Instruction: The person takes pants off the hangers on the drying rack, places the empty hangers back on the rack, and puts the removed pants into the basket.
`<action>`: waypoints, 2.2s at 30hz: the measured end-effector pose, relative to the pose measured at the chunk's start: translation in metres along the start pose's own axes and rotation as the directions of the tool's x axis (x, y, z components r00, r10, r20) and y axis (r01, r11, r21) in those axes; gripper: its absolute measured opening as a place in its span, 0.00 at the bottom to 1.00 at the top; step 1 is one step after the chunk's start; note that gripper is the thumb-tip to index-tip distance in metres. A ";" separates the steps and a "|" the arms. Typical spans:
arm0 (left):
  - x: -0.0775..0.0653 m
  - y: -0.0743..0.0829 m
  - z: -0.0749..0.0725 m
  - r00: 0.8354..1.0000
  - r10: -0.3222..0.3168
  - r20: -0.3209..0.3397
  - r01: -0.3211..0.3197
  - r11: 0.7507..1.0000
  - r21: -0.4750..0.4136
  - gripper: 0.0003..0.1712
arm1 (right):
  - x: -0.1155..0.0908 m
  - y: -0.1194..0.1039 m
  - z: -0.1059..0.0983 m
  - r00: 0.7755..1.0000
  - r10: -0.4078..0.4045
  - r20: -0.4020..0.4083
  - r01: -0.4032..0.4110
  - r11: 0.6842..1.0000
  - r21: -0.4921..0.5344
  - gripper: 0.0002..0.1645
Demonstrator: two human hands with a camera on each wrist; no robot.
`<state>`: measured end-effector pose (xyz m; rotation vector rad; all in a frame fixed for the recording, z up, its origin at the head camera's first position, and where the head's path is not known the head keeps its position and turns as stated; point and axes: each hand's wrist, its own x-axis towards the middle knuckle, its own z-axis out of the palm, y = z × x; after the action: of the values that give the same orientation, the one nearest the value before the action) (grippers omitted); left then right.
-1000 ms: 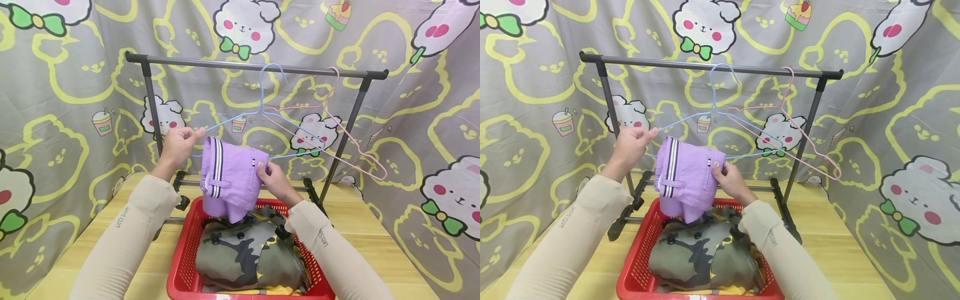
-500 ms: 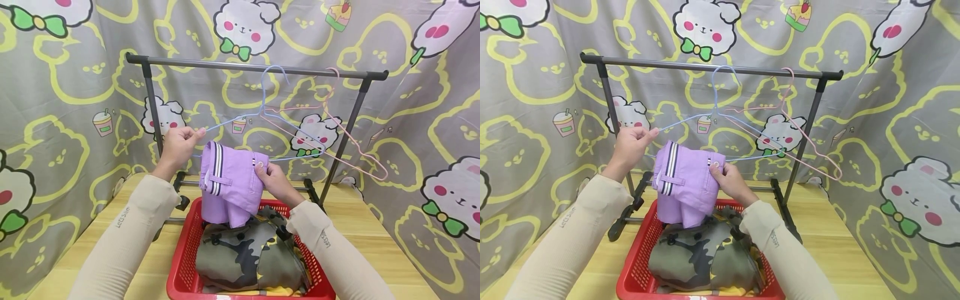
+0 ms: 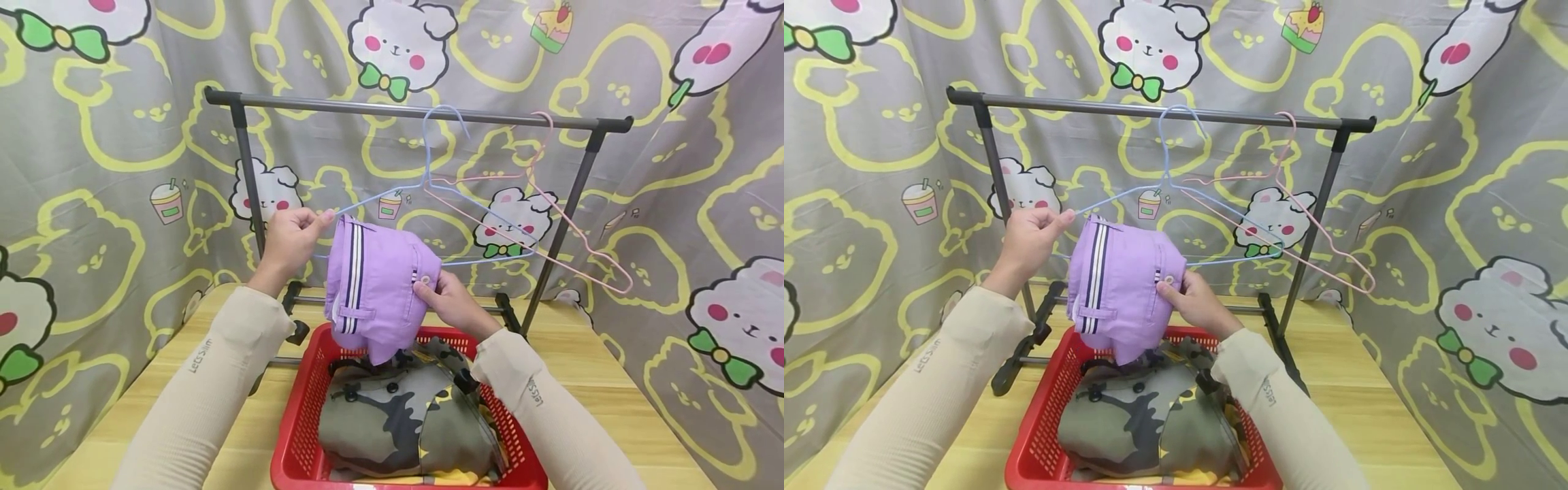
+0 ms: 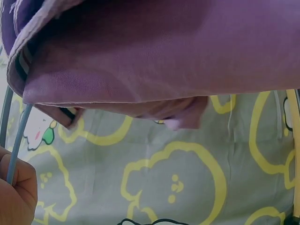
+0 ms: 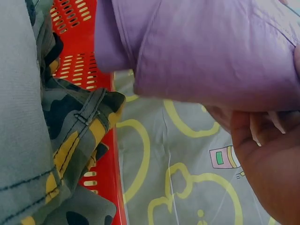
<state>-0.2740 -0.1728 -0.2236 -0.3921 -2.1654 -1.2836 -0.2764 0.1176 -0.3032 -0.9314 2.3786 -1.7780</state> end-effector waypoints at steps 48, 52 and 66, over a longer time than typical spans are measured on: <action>0.005 -0.021 0.022 0.654 0.745 -0.133 -0.566 0.598 0.568 0.31 | 0.002 -0.018 0.013 0.997 0.023 -0.068 0.020 0.821 0.571 0.11; 0.004 -0.023 0.023 0.660 0.743 -0.116 -0.572 0.596 0.564 0.31 | 0.002 -0.021 0.012 0.996 0.031 -0.080 0.020 0.822 0.570 0.09; 0.002 -0.023 0.023 0.693 0.714 -0.101 -0.557 0.619 0.554 0.33 | 0.005 -0.028 0.010 0.992 0.031 -0.121 0.041 0.834 0.550 0.11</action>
<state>-0.2953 -0.1648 -0.2469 -0.6338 -1.7197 -0.3316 -0.2649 0.1017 -0.2805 -0.7547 1.7218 -2.3885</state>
